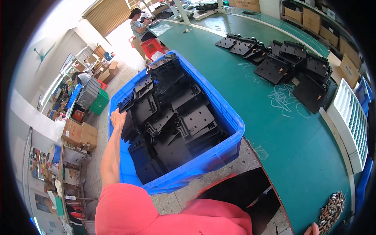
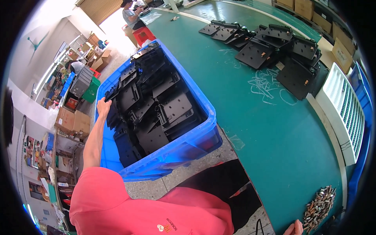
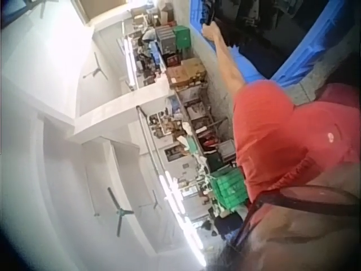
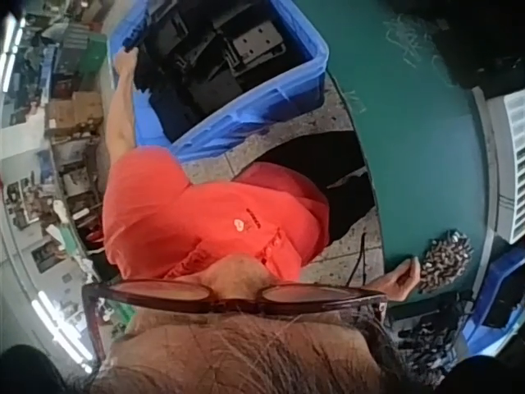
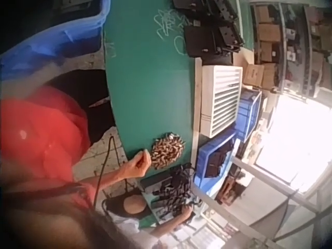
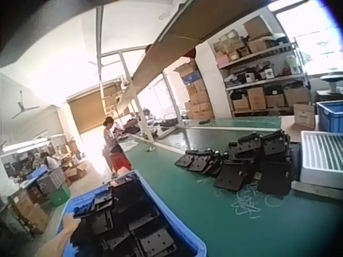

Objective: The person manually assembles small electronic and metal components onto a black plastic base plate by hand at a factory workstation.

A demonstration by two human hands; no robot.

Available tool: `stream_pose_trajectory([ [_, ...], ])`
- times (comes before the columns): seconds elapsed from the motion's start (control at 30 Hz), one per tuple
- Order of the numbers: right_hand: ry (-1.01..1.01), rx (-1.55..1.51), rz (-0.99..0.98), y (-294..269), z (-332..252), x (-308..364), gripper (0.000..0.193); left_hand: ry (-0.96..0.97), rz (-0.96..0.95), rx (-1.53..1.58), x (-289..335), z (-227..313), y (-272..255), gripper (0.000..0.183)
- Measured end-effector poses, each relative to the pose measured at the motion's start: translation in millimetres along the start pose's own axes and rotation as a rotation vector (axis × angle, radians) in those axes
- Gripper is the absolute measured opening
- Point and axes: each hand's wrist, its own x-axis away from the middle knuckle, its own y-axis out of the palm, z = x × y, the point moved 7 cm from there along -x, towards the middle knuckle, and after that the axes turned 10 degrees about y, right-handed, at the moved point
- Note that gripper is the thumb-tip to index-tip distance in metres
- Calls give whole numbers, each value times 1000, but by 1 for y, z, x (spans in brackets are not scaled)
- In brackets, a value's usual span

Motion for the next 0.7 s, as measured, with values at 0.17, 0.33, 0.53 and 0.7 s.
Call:
stream_pose_trajectory([
  [0.17, 22, 23, -16, 1, 0, 1, 16, 302, 118, -23, -48, -27, 42, 49],
  [0.33, -4, -15, -7, 1, 1, 2, 16, 247, -35, 32, -43, -6, 43, 44],
  [0.53, -4, -54, -11, 2, 0, 0, 14, 152, 55, 4, -13, 12, 6, 33],
  [0.7, -26, -76, 9, 2, -4, 1, 14, 258, 165, 121, 20, 15, -10, 33],
])
